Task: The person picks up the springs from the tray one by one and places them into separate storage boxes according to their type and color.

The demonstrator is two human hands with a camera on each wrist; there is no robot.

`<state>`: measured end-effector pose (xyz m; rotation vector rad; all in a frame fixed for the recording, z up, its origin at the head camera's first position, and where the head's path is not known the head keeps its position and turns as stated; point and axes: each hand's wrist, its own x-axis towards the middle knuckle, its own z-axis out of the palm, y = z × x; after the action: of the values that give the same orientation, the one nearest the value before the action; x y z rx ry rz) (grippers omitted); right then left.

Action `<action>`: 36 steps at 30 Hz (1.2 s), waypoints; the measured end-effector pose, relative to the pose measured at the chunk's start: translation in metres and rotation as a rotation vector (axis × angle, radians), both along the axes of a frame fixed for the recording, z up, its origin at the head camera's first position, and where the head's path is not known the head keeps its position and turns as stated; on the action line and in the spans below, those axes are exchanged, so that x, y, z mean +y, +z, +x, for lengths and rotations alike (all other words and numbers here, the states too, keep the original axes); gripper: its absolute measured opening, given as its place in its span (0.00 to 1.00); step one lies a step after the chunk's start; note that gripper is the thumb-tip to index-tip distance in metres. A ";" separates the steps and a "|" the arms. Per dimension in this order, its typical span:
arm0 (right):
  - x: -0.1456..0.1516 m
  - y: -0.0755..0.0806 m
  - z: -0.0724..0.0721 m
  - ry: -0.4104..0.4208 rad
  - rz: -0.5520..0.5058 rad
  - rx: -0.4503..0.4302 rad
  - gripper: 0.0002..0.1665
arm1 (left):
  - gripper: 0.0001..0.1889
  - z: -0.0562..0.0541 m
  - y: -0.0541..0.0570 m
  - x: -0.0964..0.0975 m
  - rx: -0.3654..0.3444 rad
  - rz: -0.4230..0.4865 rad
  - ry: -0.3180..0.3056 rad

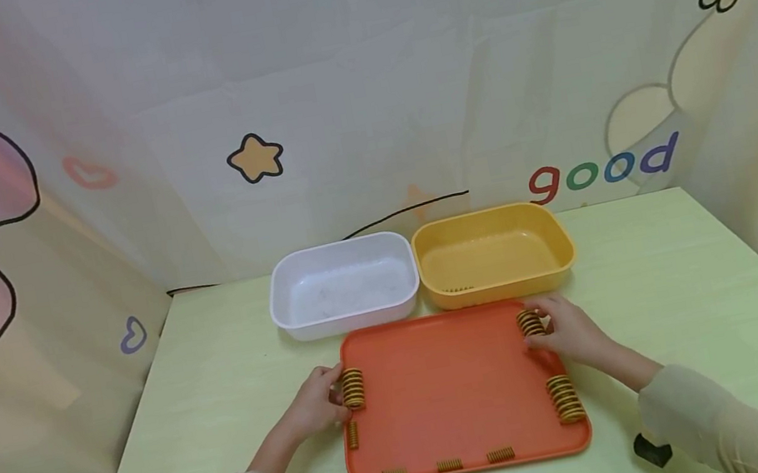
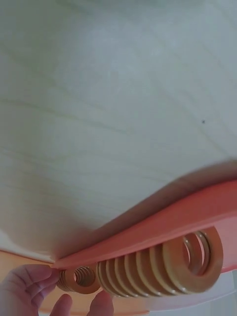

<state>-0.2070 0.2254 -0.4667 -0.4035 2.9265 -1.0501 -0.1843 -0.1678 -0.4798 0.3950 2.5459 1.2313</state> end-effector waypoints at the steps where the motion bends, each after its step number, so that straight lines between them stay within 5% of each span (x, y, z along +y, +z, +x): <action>1: 0.000 -0.001 0.000 -0.004 0.003 -0.004 0.32 | 0.41 0.000 0.000 0.000 0.001 0.001 -0.005; 12: -0.002 -0.004 0.000 -0.033 0.027 0.011 0.33 | 0.41 0.001 0.003 0.006 -0.050 -0.039 0.094; 36: -0.007 0.000 0.000 0.016 0.106 0.028 0.29 | 0.42 -0.001 -0.001 0.006 -0.027 -0.045 0.079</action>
<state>-0.2069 0.2186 -0.4662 -0.4411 2.9819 -0.8899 -0.1855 -0.1622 -0.4809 0.2681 2.5840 1.1960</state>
